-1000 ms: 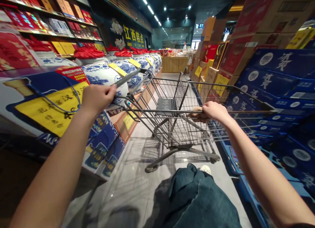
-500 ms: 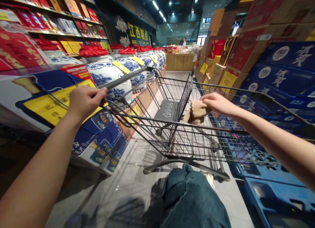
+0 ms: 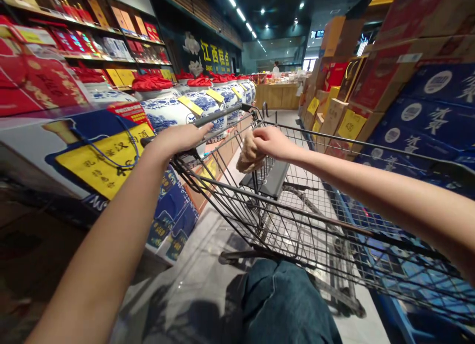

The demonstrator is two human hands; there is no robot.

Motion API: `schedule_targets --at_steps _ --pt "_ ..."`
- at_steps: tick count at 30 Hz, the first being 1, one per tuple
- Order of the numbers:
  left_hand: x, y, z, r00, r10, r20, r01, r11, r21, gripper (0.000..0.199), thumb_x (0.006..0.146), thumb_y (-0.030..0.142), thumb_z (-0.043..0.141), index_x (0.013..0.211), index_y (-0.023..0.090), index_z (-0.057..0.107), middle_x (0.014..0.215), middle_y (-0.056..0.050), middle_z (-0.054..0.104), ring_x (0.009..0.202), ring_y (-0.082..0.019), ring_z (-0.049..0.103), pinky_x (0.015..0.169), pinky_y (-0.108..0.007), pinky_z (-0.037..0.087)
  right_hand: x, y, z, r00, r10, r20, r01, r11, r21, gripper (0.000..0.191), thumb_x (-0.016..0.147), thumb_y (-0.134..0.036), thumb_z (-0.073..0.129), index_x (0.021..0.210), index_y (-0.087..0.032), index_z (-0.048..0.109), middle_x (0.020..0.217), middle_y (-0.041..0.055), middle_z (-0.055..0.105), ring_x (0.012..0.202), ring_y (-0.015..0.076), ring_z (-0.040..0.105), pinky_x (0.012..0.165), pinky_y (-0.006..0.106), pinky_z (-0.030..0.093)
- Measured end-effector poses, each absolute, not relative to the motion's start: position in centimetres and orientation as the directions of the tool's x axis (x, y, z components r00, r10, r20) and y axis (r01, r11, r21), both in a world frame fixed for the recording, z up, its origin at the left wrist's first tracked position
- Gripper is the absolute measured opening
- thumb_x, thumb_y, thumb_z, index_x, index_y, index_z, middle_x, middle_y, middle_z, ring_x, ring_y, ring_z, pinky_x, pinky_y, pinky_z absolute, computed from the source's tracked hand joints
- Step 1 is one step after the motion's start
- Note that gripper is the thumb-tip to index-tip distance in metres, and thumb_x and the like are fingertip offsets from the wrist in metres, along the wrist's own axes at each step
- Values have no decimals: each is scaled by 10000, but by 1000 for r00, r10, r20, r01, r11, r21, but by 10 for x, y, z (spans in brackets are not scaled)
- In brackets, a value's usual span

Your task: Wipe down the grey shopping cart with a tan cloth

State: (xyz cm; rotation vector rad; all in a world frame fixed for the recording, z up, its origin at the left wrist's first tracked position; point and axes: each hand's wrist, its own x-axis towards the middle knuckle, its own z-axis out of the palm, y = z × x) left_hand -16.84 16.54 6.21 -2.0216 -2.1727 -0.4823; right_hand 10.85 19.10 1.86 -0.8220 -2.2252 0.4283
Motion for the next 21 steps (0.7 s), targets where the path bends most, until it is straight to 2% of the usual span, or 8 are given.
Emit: schedule_targets --at_steps 4,7,9,11,15,17,20,21 --pt "-160 183 69 -52 983 173 920 -20 392 766 945 752 244 826 231 794 634 -125 699 650 -288 704 637 -380 528 69 200 4 -625 596 504 414 801 -433 129 801 -118 502 710 -201 538 760 17 593 737 150 477 715 290 334" --pt "-150 180 68 -49 991 124 910 -7 415 708 946 723 316 798 216 787 593 -116 668 585 -268 678 624 -378 518 50 200 -17 -703 538 464 385 838 -387 114 815 -118 492 755 -195 551 835 41 636 795 163 520 752 283 365" --pt "-146 174 65 -2 996 90 934 -31 356 628 918 701 410 709 220 755 560 -103 647 543 -252 645 618 -374 508 45 204 -25 -725 503 470 357 859 -368 92 826 -142 504 766 -193 552 854 50 642 803 169 527 756 288 379" --pt "-144 168 64 60 996 72 960 -77 268 535 895 643 474 670 232 733 534 -82 633 527 -238 622 615 -360 493 46 215 -22 -679 489 547 336 870 -361 77 838 -162 511 789 -193 561 864 54 637 815 179 533 778 305 406" --pt "-139 154 67 95 992 84 994 -99 42 414 893 497 492 864 209 788 596 -54 686 620 -229 663 675 -311 484 41 254 2 -316 473 822 277 875 -396 221 900 -132 419 979 -203 613 1024 79 640 1001 220 576 960 400 473" --pt "-134 149 68 94 991 92 995 -90 -50 419 907 448 476 970 187 798 702 -68 745 713 -227 696 730 -285 491 31 266 2 -234 436 869 234 893 -385 311 947 -151 384 1136 -217 622 1169 100 636 1154 245 569 1074 460 459" --pt "-129 143 67 97 986 133 983 -75 -167 424 910 373 464 1077 169 795 937 -115 806 872 -245 730 786 -262 498 17 260 -25 -484 347 803 169 938 -304 386 986 -276 431 1333 -206 584 1382 155 595 1352 299 509 1212 552 381" --pt "-128 142 66 95 985 141 977 -65 -201 428 906 345 463 1111 166 792 1017 -127 809 922 -253 735 798 -259 499 15 254 -38 -554 320 768 150 946 -286 475 984 -321 466 1441 -202 518 1505 173 522 1457 319 427 1260 583 322"
